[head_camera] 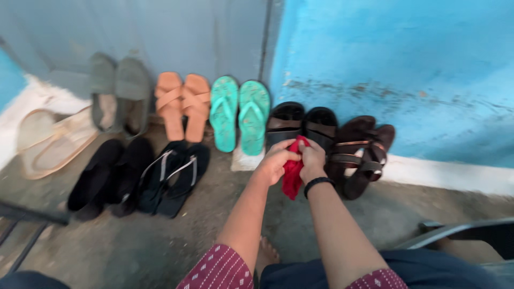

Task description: The person sits on the floor and wipes a pair of white clogs with a red cloth. They then wipe a metal shoe rack and proceed to wipe a pair of beige slip-on shoes.

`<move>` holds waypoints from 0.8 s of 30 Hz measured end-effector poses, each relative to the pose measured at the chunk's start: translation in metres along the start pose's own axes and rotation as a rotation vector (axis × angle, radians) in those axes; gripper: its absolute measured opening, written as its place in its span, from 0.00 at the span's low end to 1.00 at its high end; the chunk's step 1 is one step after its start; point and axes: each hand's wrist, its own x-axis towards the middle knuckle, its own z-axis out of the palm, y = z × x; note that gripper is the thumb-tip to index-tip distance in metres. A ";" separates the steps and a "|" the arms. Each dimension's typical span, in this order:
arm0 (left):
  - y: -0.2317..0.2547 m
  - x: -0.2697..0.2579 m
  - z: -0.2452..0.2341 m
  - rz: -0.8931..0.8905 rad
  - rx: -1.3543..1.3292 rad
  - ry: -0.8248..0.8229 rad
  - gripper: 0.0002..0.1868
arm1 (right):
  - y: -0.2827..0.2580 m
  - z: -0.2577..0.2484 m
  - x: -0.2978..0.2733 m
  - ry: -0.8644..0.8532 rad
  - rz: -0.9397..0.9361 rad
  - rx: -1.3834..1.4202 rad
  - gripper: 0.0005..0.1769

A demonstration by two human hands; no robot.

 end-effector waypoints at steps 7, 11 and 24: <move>-0.037 0.052 0.011 0.386 0.712 0.201 0.10 | -0.008 -0.059 0.002 0.572 -0.040 -0.116 0.15; -0.055 0.062 0.038 0.466 0.815 0.352 0.09 | -0.027 -0.049 -0.034 0.706 -0.017 0.060 0.22; -0.070 0.054 -0.020 0.098 0.174 0.203 0.12 | 0.017 -0.032 -0.017 0.319 -0.213 0.063 0.16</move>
